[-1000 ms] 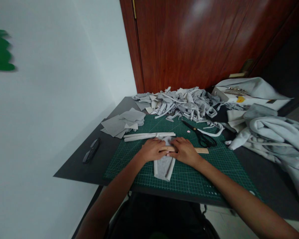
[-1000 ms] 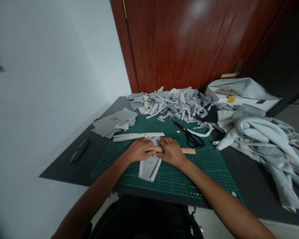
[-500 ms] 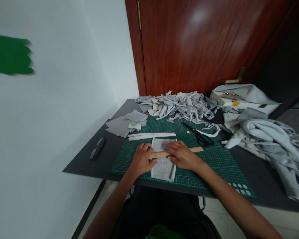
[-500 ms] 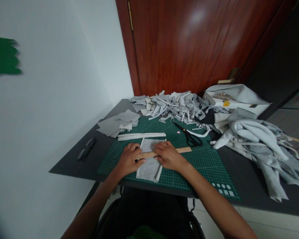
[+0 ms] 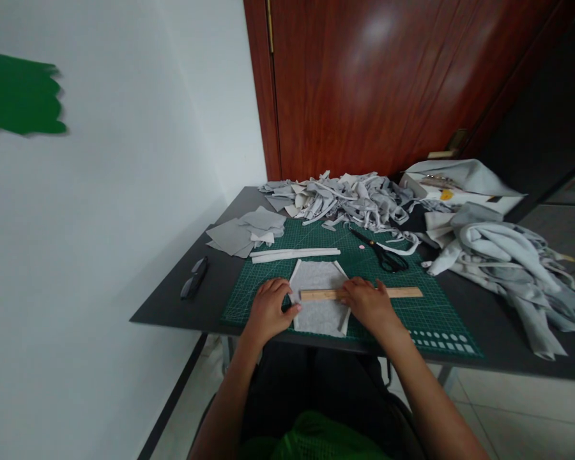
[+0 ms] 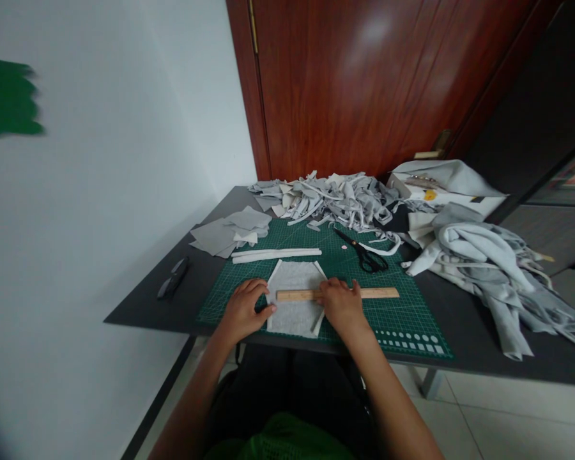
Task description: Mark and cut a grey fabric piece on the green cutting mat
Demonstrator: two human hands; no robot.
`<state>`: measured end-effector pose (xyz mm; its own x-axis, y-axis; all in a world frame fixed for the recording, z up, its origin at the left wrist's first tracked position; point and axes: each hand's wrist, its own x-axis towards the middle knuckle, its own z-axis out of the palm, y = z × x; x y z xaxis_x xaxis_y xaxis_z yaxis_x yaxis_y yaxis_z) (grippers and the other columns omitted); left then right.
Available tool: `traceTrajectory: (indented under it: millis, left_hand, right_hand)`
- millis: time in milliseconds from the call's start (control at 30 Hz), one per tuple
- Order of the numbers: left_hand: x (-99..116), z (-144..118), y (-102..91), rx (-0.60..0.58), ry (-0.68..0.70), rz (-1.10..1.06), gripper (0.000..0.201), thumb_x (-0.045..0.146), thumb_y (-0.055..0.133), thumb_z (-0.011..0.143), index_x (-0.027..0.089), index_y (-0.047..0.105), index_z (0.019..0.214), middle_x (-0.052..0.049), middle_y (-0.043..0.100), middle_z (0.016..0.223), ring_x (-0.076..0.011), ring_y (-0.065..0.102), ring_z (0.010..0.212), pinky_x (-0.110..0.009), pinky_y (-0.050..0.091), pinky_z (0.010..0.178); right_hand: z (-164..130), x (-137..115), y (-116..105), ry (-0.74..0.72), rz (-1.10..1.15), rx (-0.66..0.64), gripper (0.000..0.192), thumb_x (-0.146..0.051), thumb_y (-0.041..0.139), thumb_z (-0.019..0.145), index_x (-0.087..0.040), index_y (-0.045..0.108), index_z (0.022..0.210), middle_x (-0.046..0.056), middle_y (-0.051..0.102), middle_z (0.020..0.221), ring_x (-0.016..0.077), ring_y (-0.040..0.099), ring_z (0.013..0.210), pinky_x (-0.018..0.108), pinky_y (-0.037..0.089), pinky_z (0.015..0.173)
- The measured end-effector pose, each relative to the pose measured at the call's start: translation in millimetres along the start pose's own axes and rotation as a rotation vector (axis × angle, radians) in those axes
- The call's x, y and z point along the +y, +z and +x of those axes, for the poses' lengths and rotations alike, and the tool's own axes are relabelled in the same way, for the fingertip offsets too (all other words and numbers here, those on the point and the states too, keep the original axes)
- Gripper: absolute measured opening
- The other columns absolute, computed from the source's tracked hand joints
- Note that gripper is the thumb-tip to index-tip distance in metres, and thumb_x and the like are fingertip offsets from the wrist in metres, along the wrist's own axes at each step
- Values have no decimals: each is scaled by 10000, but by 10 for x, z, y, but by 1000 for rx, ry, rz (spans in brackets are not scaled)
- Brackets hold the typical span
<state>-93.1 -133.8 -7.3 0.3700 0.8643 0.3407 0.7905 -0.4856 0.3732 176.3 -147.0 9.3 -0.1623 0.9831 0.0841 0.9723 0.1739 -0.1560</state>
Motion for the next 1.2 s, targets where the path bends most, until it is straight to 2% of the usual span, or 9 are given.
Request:
traceTrajectory:
  millis: [300,433,500,600,700,900,1033,1100,1200]
  left_hand:
    - [128,25,120,7,-41,143,381,560,781,859,243,630,1005,-90,634,1218,-330,540,1250,-491,415,1102]
    - [67,-2,139,65,25,63,588,465,840,828,218,588,1299,-131,500,1524,-377,326,1517,-533,305,1246]
    - [45,-2,124,16,105,-13,638,368,813,866,237,531,1424,-107,510,1546,-341,347,1517,-512,309,1256]
    - [15,20,98,-86,190,-144,374,242,737,919,276,650,1280,-48,669,1322,-263,572,1300,-431,445,1141]
    - [-21,41,97,-35,123,-193,136,195,736,909,240,721,1036,-33,707,1108,-234,642,1085,-393,512,984]
    - [-72,39,122,14,106,-210,99,160,760,883,211,724,960,-32,701,1043,-228,635,1033,-383,507,935]
    - [-55,32,121,14,113,-216,107,151,745,885,210,731,974,-40,695,1059,-229,634,1041,-391,503,951]
    - [-46,26,120,6,115,-218,99,155,725,899,215,738,977,-46,690,1073,-231,634,1052,-393,500,963]
    - [-63,16,113,-19,119,-254,97,165,707,912,218,743,985,-47,683,1062,-227,639,1052,-383,502,965]
  right_hand:
    - [-62,-177,-36,-160,-111,96,312,-8,458,941,-128,719,1063,211,708,1068,368,593,1081,497,394,979]
    - [-78,-335,-2,-220,-113,34,348,19,436,934,-128,709,1093,194,706,1089,345,583,1088,456,394,951]
    - [-89,-368,22,-246,-91,12,318,-17,449,965,-137,706,1110,182,706,1116,333,588,1099,439,402,939]
    - [-110,-306,17,-232,-6,-23,226,-161,532,1015,-172,698,1168,142,708,1187,308,609,1135,411,419,927]
    - [-152,-99,-57,-116,48,-60,215,-246,622,993,-212,694,1192,102,708,1255,291,635,1169,411,417,961]
    - [-276,256,-235,113,-152,-32,269,-156,615,954,-150,700,1209,189,706,1263,385,650,1179,523,412,1028]
    - [-264,78,-165,-129,33,138,377,-215,514,1035,-98,604,1382,230,585,1483,365,565,1348,488,405,1126]
    - [-228,-92,-71,-291,175,129,407,-276,514,1058,-117,563,1429,206,563,1518,310,545,1382,428,425,1131]
    - [-178,-265,53,-320,183,49,386,-318,564,1045,-154,596,1393,175,646,1408,312,609,1279,442,473,1054]
